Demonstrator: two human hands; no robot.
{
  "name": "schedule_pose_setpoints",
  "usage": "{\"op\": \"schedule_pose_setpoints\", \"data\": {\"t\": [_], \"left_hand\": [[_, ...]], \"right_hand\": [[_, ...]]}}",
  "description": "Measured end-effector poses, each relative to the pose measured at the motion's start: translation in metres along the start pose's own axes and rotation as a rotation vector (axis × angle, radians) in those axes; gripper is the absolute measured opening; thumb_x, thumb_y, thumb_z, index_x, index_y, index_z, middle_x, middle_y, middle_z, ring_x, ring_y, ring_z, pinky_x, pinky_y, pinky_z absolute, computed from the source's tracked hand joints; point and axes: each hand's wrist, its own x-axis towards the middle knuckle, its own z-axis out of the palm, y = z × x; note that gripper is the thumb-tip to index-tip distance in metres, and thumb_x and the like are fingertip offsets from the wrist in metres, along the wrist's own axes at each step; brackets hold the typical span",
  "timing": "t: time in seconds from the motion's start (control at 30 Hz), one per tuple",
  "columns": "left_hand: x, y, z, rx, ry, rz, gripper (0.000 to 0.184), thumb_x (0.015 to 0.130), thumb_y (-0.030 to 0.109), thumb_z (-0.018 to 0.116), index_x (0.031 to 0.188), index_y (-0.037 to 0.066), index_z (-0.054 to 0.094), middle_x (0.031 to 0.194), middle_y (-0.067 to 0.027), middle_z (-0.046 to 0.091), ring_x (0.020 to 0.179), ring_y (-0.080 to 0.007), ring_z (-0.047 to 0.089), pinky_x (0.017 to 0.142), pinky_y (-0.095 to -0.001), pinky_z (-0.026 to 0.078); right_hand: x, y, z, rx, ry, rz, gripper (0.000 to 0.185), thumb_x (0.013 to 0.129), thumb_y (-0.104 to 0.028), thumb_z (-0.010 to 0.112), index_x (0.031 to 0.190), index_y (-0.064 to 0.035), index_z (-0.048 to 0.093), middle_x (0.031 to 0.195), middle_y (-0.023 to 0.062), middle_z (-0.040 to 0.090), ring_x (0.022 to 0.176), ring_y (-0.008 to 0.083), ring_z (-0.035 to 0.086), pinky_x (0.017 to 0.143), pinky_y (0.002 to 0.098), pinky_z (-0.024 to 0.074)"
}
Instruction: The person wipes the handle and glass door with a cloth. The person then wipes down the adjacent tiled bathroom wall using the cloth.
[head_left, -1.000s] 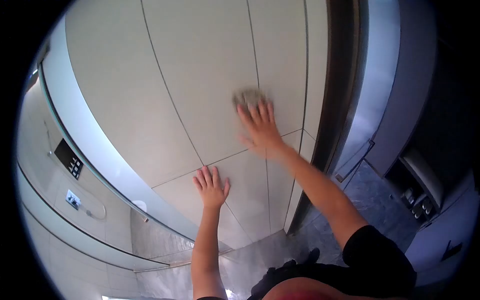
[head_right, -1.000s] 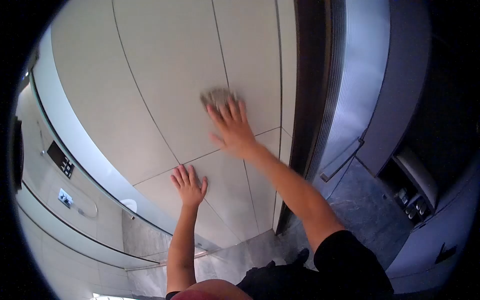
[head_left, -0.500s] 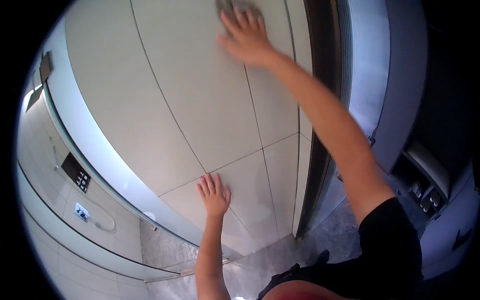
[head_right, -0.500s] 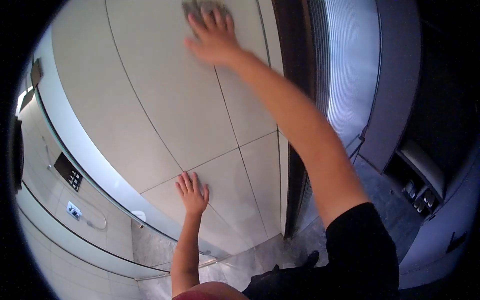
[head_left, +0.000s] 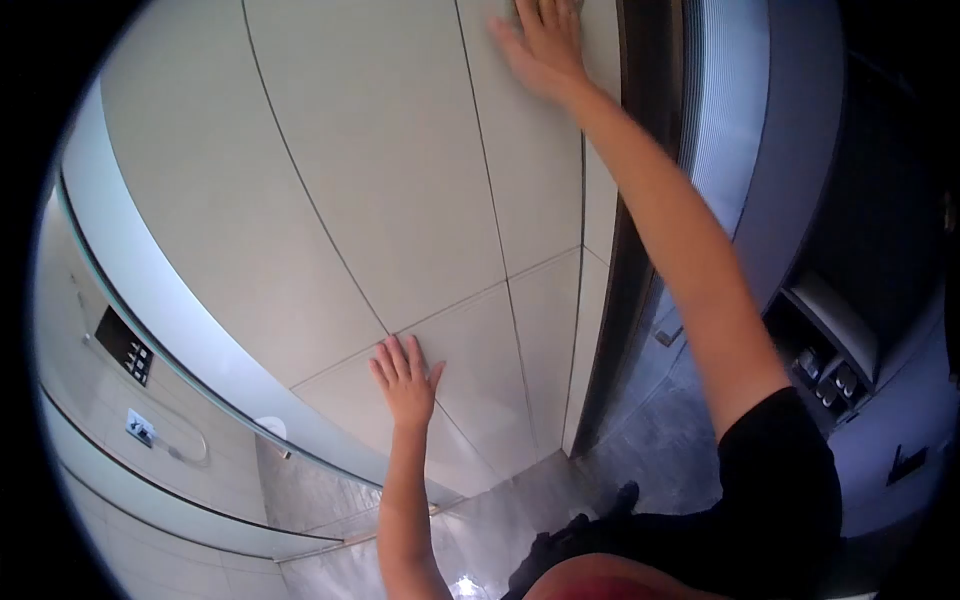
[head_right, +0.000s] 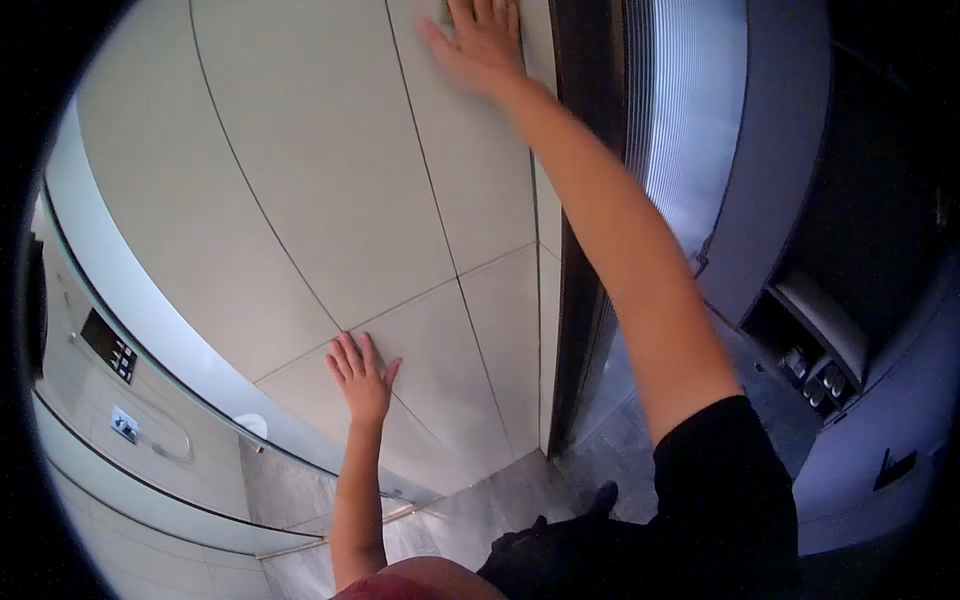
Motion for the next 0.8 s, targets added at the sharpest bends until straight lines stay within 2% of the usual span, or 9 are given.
{"op": "schedule_pose_setpoints", "data": {"t": [0.07,0.13,0.33,0.43,0.5,0.57,0.63,0.7,0.8], "left_hand": [[0.001,0.001,-0.001,-0.039,-0.037,-0.021,0.094,0.082,0.058,0.068,0.15,0.004,0.033,0.157,-0.0278,0.022,0.146,-0.046,0.018,0.116,-0.0617,0.016],[0.005,0.006,-0.001,-0.042,0.0,-0.038,0.092,0.081,0.057,0.069,0.149,0.006,0.036,0.157,-0.0251,0.024,0.145,-0.0448,0.022,0.115,-0.0615,0.019],[0.001,-0.001,0.003,-0.049,-0.023,-0.009,0.094,0.082,0.059,0.068,0.15,0.004,0.035,0.157,-0.0269,0.023,0.145,-0.0466,0.019,0.115,-0.0631,0.016],[0.002,0.002,-0.003,-0.108,-0.087,-0.035,0.09,0.085,0.053,0.068,0.151,0.004,0.032,0.157,-0.0274,0.022,0.146,-0.0481,0.016,0.115,-0.0637,0.014],[0.01,0.004,-0.027,-0.192,-0.221,-0.063,0.083,0.086,0.039,0.069,0.153,0.009,0.031,0.159,-0.0245,0.021,0.146,-0.0474,0.018,0.116,-0.0621,0.015],[0.012,-0.002,-0.061,-0.281,-0.182,0.006,0.083,0.08,0.023,0.07,0.153,0.014,0.031,0.159,-0.0208,0.023,0.146,-0.0425,0.021,0.116,-0.0592,0.018],[-0.005,-0.026,-0.069,-0.351,-0.147,-0.03,0.084,0.077,0.018,0.071,0.152,0.016,0.033,0.159,-0.0193,0.024,0.147,-0.0387,0.023,0.116,-0.0576,0.02],[-0.026,-0.054,-0.076,-0.353,-0.13,-0.105,0.085,0.076,0.013,0.071,0.151,0.017,0.034,0.159,-0.0181,0.026,0.147,-0.0356,0.025,0.116,-0.0568,0.021],[-0.061,-0.089,-0.097,-0.253,-0.121,-0.25,0.078,0.078,0.013,0.067,0.15,0.016,0.036,0.156,-0.0166,0.031,0.145,-0.035,0.029,0.115,-0.0566,0.023]], "right_hand": [[-0.065,0.005,0.009,0.151,-0.01,0.025,0.079,0.095,-0.055,0.049,0.157,-0.0166,0.019,0.163,0.0183,0.01,0.15,0.0401,0.006,0.119,0.0574,0.0028],[-0.132,-0.003,0.012,0.126,-0.077,0.099,0.081,0.093,-0.052,0.054,0.157,-0.0162,0.02,0.163,0.0202,0.01,0.149,0.0434,0.006,0.118,0.0585,0.0041],[-0.35,-0.031,0.019,0.16,-0.307,0.257,0.086,0.089,-0.041,0.063,0.156,-0.0075,0.021,0.16,0.0286,0.01,0.147,0.0479,0.009,0.116,0.0619,0.007],[-0.391,-0.04,0.016,0.241,-0.317,0.308,0.087,0.087,-0.039,0.065,0.155,-0.0067,0.021,0.159,0.0292,0.01,0.147,0.0479,0.009,0.116,0.0621,0.0071],[-0.389,-0.06,0.02,0.289,-0.311,0.228,0.09,0.085,-0.037,0.067,0.156,-0.0072,0.02,0.16,0.0284,0.009,0.147,0.0472,0.008,0.116,0.0627,0.0064],[-0.389,-0.091,0.014,0.309,-0.303,0.134,0.092,0.083,-0.037,0.067,0.156,-0.0074,0.02,0.16,0.0284,0.008,0.148,0.0471,0.008,0.115,0.0631,0.0058],[-0.391,-0.146,0.021,0.345,-0.369,0.032,0.09,0.083,-0.037,0.067,0.155,-0.0073,0.022,0.158,0.0275,0.017,0.145,0.0467,0.014,0.115,0.064,0.0072],[-0.379,-0.211,0.023,0.36,-0.603,0.013,0.086,0.085,-0.04,0.065,0.153,-0.0055,0.026,0.153,0.0268,0.027,0.141,0.0465,0.023,0.113,0.0678,0.0089],[-0.374,-0.297,0.041,0.382,-0.681,-0.187,0.08,0.085,-0.045,0.063,0.149,-0.0072,0.034,0.142,0.0189,0.045,0.134,0.0416,0.036,0.114,0.0649,0.0128]]}}
